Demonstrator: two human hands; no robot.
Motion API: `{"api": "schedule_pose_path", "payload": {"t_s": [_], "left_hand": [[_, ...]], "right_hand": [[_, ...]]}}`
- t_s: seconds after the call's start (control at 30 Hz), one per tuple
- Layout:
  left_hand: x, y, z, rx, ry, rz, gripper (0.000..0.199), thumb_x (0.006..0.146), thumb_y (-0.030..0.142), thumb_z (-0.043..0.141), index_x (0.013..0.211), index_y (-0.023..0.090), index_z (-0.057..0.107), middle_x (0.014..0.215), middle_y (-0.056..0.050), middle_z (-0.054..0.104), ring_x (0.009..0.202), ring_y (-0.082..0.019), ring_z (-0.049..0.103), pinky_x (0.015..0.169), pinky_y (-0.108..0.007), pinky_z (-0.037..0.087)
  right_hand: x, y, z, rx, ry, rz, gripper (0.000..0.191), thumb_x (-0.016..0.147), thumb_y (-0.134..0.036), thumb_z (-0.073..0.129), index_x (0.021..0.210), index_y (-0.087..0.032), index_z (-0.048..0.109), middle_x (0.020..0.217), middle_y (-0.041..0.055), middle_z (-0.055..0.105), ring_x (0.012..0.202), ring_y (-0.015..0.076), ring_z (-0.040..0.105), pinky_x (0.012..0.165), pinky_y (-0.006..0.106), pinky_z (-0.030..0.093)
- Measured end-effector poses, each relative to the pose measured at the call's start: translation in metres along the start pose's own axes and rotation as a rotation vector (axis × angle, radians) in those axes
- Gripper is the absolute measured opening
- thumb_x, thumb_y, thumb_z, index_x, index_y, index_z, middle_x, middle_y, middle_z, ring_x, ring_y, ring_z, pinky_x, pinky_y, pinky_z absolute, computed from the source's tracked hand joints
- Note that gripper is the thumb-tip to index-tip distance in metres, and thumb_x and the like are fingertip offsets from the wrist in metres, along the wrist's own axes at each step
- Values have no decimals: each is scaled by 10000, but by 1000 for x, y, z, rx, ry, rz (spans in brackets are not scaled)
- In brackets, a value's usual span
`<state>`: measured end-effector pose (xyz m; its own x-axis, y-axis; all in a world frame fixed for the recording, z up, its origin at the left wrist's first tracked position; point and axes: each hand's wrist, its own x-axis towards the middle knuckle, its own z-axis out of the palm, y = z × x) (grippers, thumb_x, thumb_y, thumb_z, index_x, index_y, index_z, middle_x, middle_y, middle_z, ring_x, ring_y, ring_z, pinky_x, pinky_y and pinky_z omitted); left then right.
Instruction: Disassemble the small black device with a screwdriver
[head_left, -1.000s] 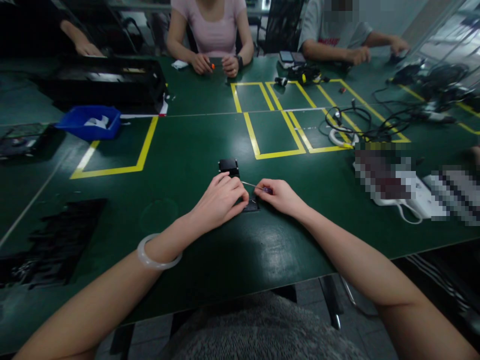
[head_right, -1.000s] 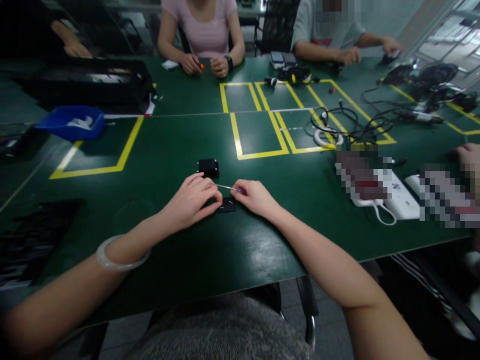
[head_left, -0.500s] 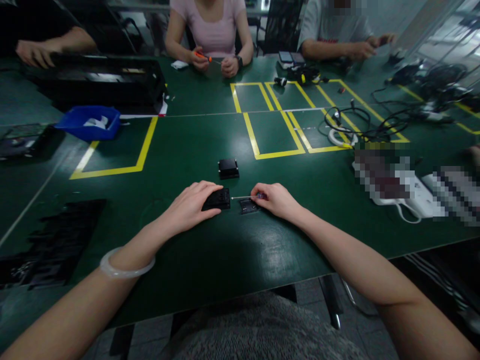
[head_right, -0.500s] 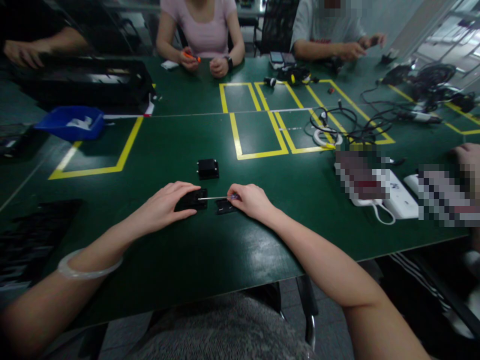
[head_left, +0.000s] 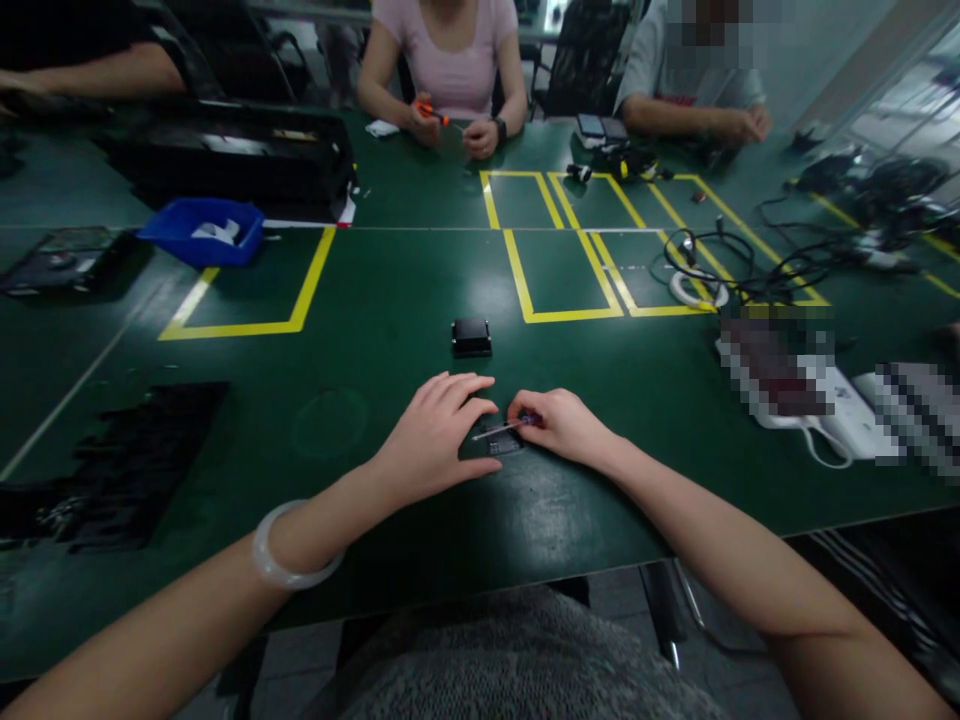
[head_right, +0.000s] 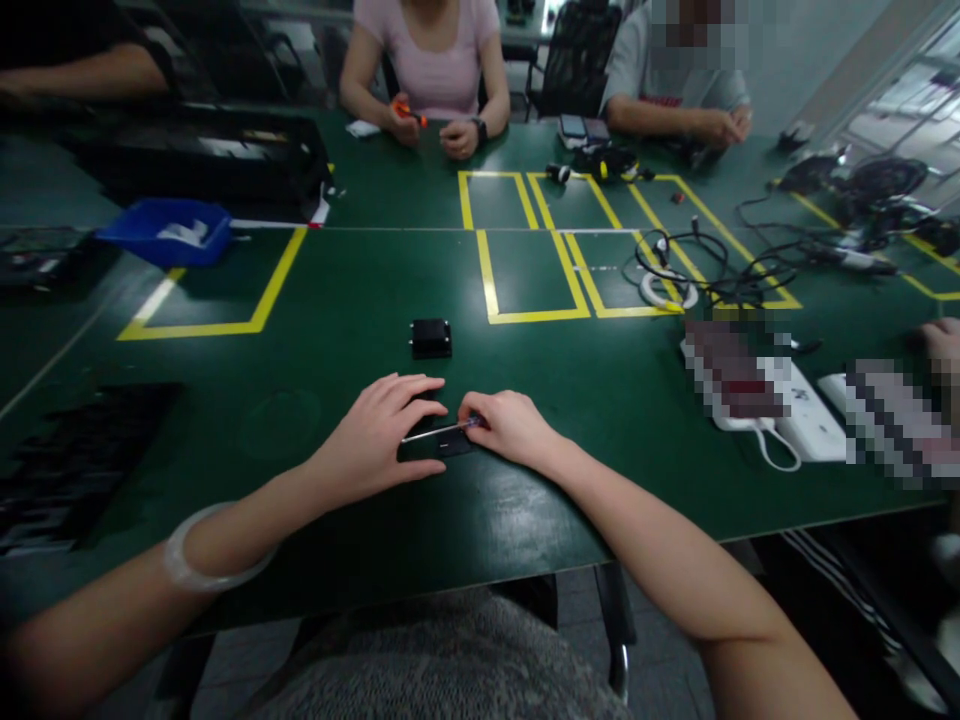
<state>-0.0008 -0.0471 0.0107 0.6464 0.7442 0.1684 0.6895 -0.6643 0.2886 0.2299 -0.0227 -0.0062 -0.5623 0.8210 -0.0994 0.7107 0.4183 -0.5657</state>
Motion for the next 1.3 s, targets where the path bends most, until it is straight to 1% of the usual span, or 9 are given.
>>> {"api": "schedule_pose_path", "payload": {"t_s": [0.13,0.3,0.37,0.47,0.67,0.8,0.93,1.03,1.3], "left_hand": [[0,17,10,62,22,7,337,817,366,730,1081,177,640,1472,-131,511,1404,-332,416,1204,-568,284],[-21,18,0,71,11,-13,299,833,343,690,1091,200,637,1489,-117,497,1414,-331,403,1199,-587,295],[-34,12,-9,82,-9,-40,302,835,367,680,1091,214,633,1488,-116,499,1407,-342,411,1186,-609,301],[-53,-4,-24,98,-20,-110,296,830,394,678,1075,236,631,1440,-105,542,1377,-356,445,1170,-640,300],[-77,-49,-45,127,12,-231,330,828,490,665,1046,246,628,1362,-100,585,1322,-371,493,1172,-658,262],[-73,-69,-40,103,-9,-246,350,843,514,636,1061,240,628,1351,-105,586,1285,-360,523,1168,-653,259],[-61,-73,-30,67,-11,-235,348,847,486,648,1084,233,624,1339,-106,596,1271,-342,538,1171,-632,258],[-54,-70,-27,29,-17,-230,347,841,463,665,1094,230,618,1321,-102,606,1267,-332,544,1174,-624,259],[-51,-46,-20,-36,-51,-181,328,855,446,675,1102,243,599,1309,-86,612,1261,-298,548,1177,-604,277]], "right_hand": [[-3,0,0,90,-4,-50,87,858,-195,623,928,-182,674,738,-16,644,658,113,566,651,225,343],[-3,6,-4,247,139,-64,206,931,-351,578,1016,-178,650,697,-40,566,614,103,502,616,227,339],[-2,7,-6,284,168,-55,258,926,-364,590,1103,-180,625,662,-65,507,581,100,470,602,231,331],[-1,4,-5,291,146,-32,364,924,-370,600,1237,-187,568,640,-84,465,560,105,456,594,238,325],[6,-9,1,155,71,4,541,910,-378,642,1389,-188,479,692,-65,539,604,119,514,602,239,316],[20,-18,2,24,7,-31,610,910,-400,651,1438,-185,433,704,-51,574,615,131,535,585,240,296],[38,-24,1,-108,-45,-66,690,872,-442,692,1463,-215,417,792,-5,651,685,162,591,600,245,300],[44,-24,2,-165,-59,-98,495,897,-429,659,1338,-233,547,843,21,690,752,184,627,626,252,316],[17,-18,-1,-141,-101,-107,470,881,-410,675,1303,-231,572,787,6,687,693,168,618,614,243,316]]}}
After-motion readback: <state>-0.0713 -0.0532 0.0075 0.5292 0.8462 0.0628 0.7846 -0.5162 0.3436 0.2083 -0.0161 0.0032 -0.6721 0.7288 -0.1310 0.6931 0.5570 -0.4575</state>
